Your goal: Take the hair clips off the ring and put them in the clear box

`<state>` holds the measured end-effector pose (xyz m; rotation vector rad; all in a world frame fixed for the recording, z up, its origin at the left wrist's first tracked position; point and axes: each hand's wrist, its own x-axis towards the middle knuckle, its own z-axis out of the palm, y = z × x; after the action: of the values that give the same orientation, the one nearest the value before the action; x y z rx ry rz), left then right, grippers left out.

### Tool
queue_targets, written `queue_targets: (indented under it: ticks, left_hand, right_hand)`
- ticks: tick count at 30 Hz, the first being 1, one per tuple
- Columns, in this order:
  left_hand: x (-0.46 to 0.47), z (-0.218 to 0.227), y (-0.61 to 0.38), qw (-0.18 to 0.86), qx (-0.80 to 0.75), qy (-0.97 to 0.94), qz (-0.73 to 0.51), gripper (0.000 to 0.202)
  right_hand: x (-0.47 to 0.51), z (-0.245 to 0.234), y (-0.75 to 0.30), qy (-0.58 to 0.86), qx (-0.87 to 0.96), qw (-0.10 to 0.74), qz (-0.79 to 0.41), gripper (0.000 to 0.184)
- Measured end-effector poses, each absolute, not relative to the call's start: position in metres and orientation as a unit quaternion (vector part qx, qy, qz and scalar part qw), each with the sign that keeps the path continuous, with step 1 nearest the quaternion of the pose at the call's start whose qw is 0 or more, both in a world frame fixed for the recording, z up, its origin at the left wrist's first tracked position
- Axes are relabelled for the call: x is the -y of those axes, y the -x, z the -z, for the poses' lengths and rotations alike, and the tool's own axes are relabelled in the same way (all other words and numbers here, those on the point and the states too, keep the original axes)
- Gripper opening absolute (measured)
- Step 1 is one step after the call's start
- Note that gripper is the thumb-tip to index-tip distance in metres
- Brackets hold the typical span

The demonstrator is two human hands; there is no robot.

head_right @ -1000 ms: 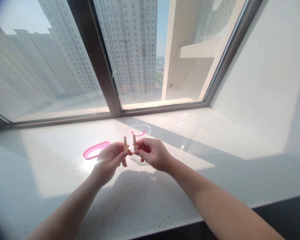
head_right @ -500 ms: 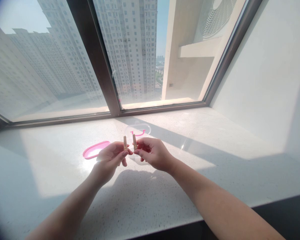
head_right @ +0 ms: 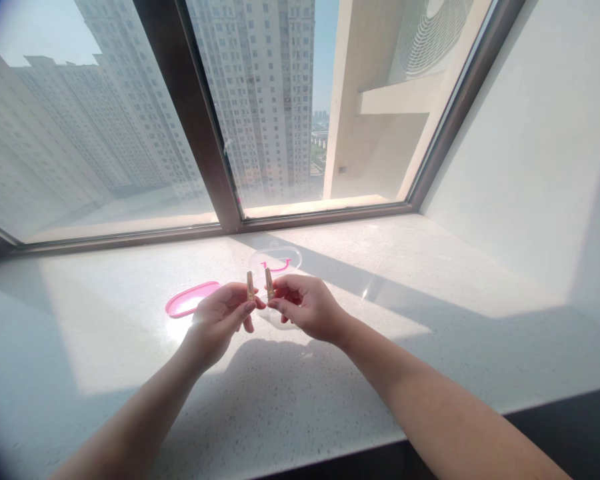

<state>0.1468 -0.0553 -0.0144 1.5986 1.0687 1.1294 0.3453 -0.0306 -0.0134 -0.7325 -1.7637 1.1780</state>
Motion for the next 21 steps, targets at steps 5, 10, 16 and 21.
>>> queue_targets:
  ticks: [5, 10, 16, 21]
  left_hand:
    - [0.056, 0.0141, -0.1457, 0.441, -0.428, -0.644, -0.455, 0.019]
    - [0.0548, 0.0153, -0.1462, 0.438, -0.429, -0.646, -0.456, 0.02]
    - [0.0546, 0.0155, -0.1467, 0.439, -0.427, -0.646, -0.456, 0.019]
    - [0.0551, 0.0135, -0.1463, 0.435, -0.432, -0.647, -0.453, 0.019]
  right_hand:
    - [0.0308, 0.0132, -0.3455, 0.293, 0.709, 0.435, -0.471, 0.016]
    - [0.0311, 0.0124, -0.3453, 0.296, 0.708, 0.433, -0.473, 0.017]
    - [0.0307, 0.0127, -0.3451, 0.296, 0.709, 0.432, -0.472, 0.015]
    - [0.0305, 0.0133, -0.3455, 0.295, 0.709, 0.431, -0.474, 0.015]
